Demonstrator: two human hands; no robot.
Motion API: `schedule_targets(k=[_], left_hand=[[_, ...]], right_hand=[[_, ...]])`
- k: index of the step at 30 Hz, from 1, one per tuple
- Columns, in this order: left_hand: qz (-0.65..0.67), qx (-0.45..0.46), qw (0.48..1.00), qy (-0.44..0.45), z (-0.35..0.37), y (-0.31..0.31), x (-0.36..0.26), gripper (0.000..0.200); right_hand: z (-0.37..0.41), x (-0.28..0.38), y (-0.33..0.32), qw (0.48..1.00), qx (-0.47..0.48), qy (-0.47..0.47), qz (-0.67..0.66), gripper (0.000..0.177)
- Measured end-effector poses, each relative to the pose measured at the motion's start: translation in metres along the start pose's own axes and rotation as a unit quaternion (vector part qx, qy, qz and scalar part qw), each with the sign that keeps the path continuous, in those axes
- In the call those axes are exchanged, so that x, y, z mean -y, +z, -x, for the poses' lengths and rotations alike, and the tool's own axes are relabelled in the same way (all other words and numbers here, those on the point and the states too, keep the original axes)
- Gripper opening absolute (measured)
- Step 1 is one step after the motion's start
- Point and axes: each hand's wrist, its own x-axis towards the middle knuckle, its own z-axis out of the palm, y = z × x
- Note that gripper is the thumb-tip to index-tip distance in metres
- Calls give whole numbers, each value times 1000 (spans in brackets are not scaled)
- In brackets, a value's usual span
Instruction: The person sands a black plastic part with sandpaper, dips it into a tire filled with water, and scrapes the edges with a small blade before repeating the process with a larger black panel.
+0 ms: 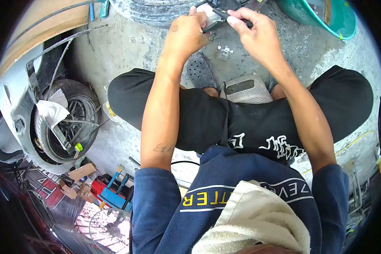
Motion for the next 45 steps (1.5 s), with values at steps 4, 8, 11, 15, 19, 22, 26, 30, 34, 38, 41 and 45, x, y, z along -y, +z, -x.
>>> schedule_targets(k=[4, 8, 11, 15, 19, 22, 26, 30, 34, 38, 41, 45], left_hand=[[-27, 22, 999, 4, -1, -5, 1, 30], [-30, 34, 999, -12, -4, -7, -5, 31], [-33, 32, 999, -23, -5, -4, 4, 31], [-30, -1, 999, 13, -1, 0, -1, 33], [-48, 58, 996, -44, -2, -11, -5, 36], [-29, 12, 1000, 2, 0, 0, 3, 38], [-25, 7, 999, -20, -3, -5, 4, 38], [-25, 11, 1000, -2, -2, -1, 5, 33], [-10, 29, 998, -51, -3, -12, -1, 31], [-17, 86, 993, -78, -4, 1, 2, 56], [46, 8, 998, -52, -6, -11, -9, 28], [62, 46, 995, -63, -3, -15, -21, 29]], right_hand=[[19, 8, 0, 998, -9, -10, -54, 25], [2, 3, 2, 1000, 2, -10, 20, 23], [20, 6, 7, 988, -71, -138, -18, 23], [-4, -4, 6, 999, 13, 42, -24, 22], [18, 4, 7, 991, -58, -115, -39, 23], [3, -2, 3, 1000, -4, -2, -18, 22], [12, 5, 7, 997, -32, -65, -3, 20], [1, 16, -5, 999, 2, -28, -46, 16], [5, 18, -1, 994, -29, -99, -18, 15], [5, 21, -3, 997, 15, 31, -70, 14], [3, 12, 2, 995, -28, -91, 12, 13], [15, 29, -2, 998, -9, -3, -68, 13]])
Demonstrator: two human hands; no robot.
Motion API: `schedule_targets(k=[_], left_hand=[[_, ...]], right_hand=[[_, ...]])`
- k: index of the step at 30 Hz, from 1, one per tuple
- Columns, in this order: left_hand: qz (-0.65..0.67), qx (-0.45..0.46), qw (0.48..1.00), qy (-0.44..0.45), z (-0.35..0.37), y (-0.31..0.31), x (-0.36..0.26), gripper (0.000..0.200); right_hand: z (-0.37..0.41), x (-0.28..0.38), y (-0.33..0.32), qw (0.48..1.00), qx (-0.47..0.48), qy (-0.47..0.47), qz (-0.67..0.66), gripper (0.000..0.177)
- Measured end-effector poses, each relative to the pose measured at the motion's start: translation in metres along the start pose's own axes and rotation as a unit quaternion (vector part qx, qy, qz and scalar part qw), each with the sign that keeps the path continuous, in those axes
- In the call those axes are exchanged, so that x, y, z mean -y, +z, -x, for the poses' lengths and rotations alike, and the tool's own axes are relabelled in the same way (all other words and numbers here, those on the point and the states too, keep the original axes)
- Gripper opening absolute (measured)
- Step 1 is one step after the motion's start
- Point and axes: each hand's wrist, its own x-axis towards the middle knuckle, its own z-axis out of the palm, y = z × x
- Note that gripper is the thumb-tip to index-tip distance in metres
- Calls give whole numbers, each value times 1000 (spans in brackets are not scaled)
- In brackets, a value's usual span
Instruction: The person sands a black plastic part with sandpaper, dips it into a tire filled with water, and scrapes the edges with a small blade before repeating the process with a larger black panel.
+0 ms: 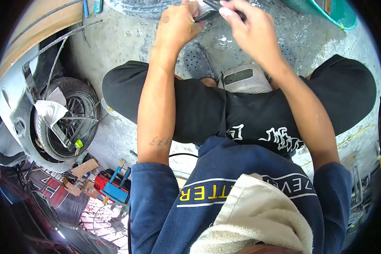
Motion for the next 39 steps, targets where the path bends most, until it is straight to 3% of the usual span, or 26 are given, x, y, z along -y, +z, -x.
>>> schedule_targets(k=[2, 3, 6, 7, 10, 11, 12, 14, 15, 16, 19, 22, 23, 26, 30, 34, 37, 39], left_hand=[[-33, -42, 998, 21, -2, 9, 15, 29], [-33, -44, 998, 22, -4, 5, 10, 29], [-44, 15, 998, -34, -3, -3, 7, 24], [-40, -1, 999, -14, -4, 1, 10, 24], [-21, -41, 998, 33, -4, 9, 12, 26], [-27, -29, 999, 14, -4, 6, 8, 26], [-33, -20, 999, -5, -7, 1, 6, 26], [-45, -10, 999, -17, -6, -2, 6, 25], [-56, 5, 998, -22, -5, -1, 6, 24], [-53, 10, 998, -21, -3, 3, 6, 24], [-21, -36, 999, -3, -5, 3, 4, 24], [-4, -11, 1000, 2, -6, -4, 10, 23], [-22, 7, 1000, -18, -7, -3, 12, 24], [-36, 10, 999, -22, -5, 4, 10, 25], [-32, -15, 999, 1, 1, -15, -12, 27], [-66, -18, 998, 8, -7, 5, 13, 27], [-10, -25, 1000, 2, -6, -2, 7, 27], [-65, -18, 997, 26, -6, -1, 19, 29]], right_hand=[[-16, -14, 3, 1000, 1, -1, 15, 11], [-14, -14, 4, 996, -12, -80, 44, 11], [6, -6, 6, 992, -47, -116, 24, 13], [7, 8, -1, 999, -24, -38, 12, 13], [-17, -13, 5, 999, -2, 15, 30, 11], [-15, -18, 9, 994, -41, -91, 53, 11], [-12, -14, 8, 993, -39, -96, 53, 11], [6, -1, 6, 996, -41, -77, 10, 13], [8, 2, 3, 1000, -20, -6, -13, 14], [3, -6, 4, 1000, -21, -1, -12, 14], [-18, -20, 5, 997, -23, -35, 61, 14], [2, 0, 6, 994, -40, -96, 20, 15], [6, 12, -2, 1000, -6, -21, 12, 15], [-16, -20, 2, 1000, 3, -13, 27, 13], [2, -10, 9, 990, -65, -118, 41, 16], [-9, -11, 3, 1000, -6, 27, 3, 14], [-3, -19, 11, 999, -32, -21, 6, 14], [12, -14, 11, 998, -46, -51, 16, 20]])
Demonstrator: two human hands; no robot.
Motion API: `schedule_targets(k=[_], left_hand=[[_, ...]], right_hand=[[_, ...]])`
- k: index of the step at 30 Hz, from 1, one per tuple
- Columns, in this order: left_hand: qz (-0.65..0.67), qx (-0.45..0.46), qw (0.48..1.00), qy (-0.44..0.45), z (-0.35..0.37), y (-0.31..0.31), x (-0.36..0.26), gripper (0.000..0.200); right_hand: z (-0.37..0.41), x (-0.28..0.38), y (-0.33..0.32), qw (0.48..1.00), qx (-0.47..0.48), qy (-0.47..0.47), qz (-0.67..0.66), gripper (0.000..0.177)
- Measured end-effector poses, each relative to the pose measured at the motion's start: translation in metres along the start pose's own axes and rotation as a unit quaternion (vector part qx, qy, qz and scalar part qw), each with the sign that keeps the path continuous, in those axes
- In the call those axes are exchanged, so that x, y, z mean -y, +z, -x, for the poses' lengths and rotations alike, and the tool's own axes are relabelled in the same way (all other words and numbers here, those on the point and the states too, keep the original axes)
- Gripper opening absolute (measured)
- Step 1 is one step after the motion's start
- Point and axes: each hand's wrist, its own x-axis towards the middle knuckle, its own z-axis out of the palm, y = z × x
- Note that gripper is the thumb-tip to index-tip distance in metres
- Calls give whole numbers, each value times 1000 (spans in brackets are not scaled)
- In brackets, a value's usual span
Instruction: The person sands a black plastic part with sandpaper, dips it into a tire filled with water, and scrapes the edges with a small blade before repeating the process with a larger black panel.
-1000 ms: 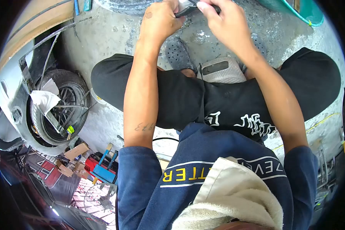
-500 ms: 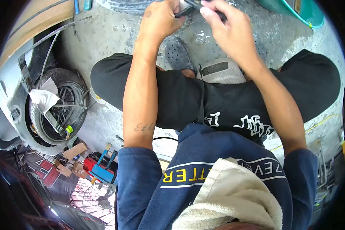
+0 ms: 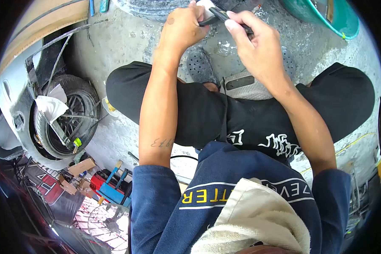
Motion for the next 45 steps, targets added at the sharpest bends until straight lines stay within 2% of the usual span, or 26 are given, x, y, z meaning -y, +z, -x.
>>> schedule_targets(k=[1, 4, 5, 6, 8, 9, 11, 15, 17, 18, 19, 21, 23, 24, 25, 27, 29, 30, 33, 35, 36, 39, 40, 42, 43, 45], left_hand=[[-52, 14, 998, 27, 1, 5, 6, 32], [-24, -21, 999, 31, 4, 12, 6, 35], [5, -47, 999, 16, 6, 11, 5, 37], [3, -52, 998, 18, 3, 6, 3, 37], [-58, 46, 995, -71, 2, 1, -1, 47], [-54, 46, 995, -73, 3, 5, 0, 47], [-49, -19, 998, -19, 4, 10, -2, 46], [-29, -23, 999, -10, 1, 3, 1, 43], [-33, 7, 999, 1, 3, 9, 10, 46], [-72, 68, 994, -48, 0, 5, 5, 49], [-71, 73, 994, -47, 4, 8, 3, 49], [-8, -15, 1000, -16, 5, 8, 0, 36], [-27, -9, 1000, -12, 0, 5, 4, 36], [-41, 3, 999, -15, 2, 5, 6, 37], [-53, 18, 998, -18, 3, 6, 8, 37], [-41, 34, 999, -11, 5, 9, 6, 33], [3, -34, 999, 7, 5, 7, 0, 29], [0, -35, 999, 10, 2, 3, -1, 29], [-24, 23, 999, 10, 2, -2, 2, 33], [-60, 19, 998, -21, 2, 5, 1, 40], [-39, -14, 999, -1, 3, 8, 3, 46], [-32, -58, 998, 20, 2, 4, 5, 48], [-33, -59, 998, 16, 1, 0, 1, 48], [-37, 0, 996, -78, 1, -2, -11, 50], [-36, 4, 996, -79, 4, 3, -5, 50], [-32, -62, 997, 30, 2, 8, 5, 44]], right_hand=[[-5, -7, 1, 1000, 2, 1, 0, 20], [-26, -20, 4, 990, 37, 124, 62, 22], [-22, -17, 4, 990, 34, 122, 62, 22], [-15, -7, 3, 997, 21, 71, 37, 23], [-2, 1, 2, 1000, 6, 7, -17, 23], [-4, -2, 2, 1000, 9, 8, -14, 23], [-17, -15, -1, 998, 31, 51, 27, 23], [-15, -3, 3, 997, 30, 72, -1, 23], [-9, 3, 3, 996, 28, 77, -28, 23], [-13, -4, 1, 997, 35, 63, 11, 23], [-16, -12, 0, 997, 39, 51, 51, 23], [-25, -21, 2, 996, 42, 75, 40, 22], [-18, -2, 2, 997, 44, 50, 34, 22], [-8, 9, 3, 997, 29, 60, -31, 21], [-10, 7, 4, 997, 33, 62, -33, 21], [-16, -7, 1, 997, 32, 46, 59, 22], [-24, -20, 2, 997, 40, 41, 46, 22], [-21, -8, 2, 998, 35, 52, 31, 22], [-8, 8, 3, 998, 25, 51, -34, 21], [-15, -8, -1, 997, 37, 53, 49, 21], [-28, -13, -1, 994, 63, 79, 48, 20], [-17, -2, -1, 996, 40, 74, 10, 21], [-15, 3, 1, 997, 35, 73, -10, 21], [-18, 1, 2, 997, 34, 61, -11, 21], [-19, 3, 1, 998, 27, 48, -10, 20], [-27, 11, -6, 995, 39, 83, -37, 15]])
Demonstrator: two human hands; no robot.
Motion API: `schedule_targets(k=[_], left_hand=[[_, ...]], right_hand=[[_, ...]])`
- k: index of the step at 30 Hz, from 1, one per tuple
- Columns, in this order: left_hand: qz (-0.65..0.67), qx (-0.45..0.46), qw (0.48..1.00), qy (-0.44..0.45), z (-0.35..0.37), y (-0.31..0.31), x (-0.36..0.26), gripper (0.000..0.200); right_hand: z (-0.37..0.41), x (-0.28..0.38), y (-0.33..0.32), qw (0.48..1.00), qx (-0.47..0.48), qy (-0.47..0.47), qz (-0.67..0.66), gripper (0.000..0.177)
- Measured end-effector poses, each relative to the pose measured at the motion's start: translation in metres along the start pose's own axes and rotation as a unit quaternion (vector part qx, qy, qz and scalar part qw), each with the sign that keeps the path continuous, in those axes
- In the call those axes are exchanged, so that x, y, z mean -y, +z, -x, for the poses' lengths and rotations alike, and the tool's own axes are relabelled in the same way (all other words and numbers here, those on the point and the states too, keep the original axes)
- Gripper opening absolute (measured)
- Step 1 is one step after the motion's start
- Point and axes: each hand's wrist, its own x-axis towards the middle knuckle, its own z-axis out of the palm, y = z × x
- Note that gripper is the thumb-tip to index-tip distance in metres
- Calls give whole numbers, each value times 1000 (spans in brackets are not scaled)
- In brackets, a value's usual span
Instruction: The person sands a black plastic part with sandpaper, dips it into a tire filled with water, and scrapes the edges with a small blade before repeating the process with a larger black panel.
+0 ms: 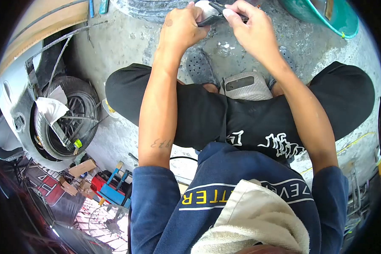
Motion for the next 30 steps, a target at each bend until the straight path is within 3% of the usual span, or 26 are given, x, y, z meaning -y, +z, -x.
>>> schedule_targets(k=[2, 6, 7, 10, 11, 13, 16, 18, 19, 22, 24, 25, 28, 30], left_hand=[[9, 23, 1000, -19, -1, -4, 0, 42], [12, 64, 996, -64, -2, -6, -7, 36], [-26, 69, 995, -69, -3, -8, -14, 38], [-8, 14, 1000, -17, -2, -6, -4, 38], [-10, 12, 1000, -19, -4, -8, -2, 38], [48, 86, 990, -97, -7, -18, -17, 24], [63, 35, 997, -26, -5, -10, -15, 21], [86, 45, 994, -55, -7, -14, -14, 21], [89, 49, 992, -74, -8, -17, -16, 21], [103, 91, 985, -107, -5, -17, -20, 20], [39, 54, 996, -65, -7, -14, -17, 21], [68, 68, 993, -62, -9, -17, -16, 21], [93, 74, 986, -119, -10, -23, -23, 20], [74, 75, 990, -94, -7, -15, -17, 19]], right_hand=[[4, 13, 1, 998, -6, -27, 58, 15], [11, 9, 1, 1000, -3, -2, 16, 15], [-1, -2, 3, 998, -14, -46, 29, 15], [-3, 6, -1, 995, 15, 3, 95, 14], [7, 17, -1, 1000, 8, -2, 8, 14], [7, 11, 1, 1000, 11, -11, 11, 14], [-3, 1, -2, 999, -7, -16, 37, 14], [2, 9, -1, 997, 15, 13, 78, 15], [11, 11, 2, 999, -10, -24, 25, 15], [6, 0, -2, 1000, 12, 17, 22, 15], [-1, -8, 1, 999, -20, 2, 31, 14], [2, 0, 1, 999, -19, -17, 34, 14], [12, 15, 4, 997, -13, -70, 38, 15], [2, -5, 4, 997, -25, -62, 35, 14]])
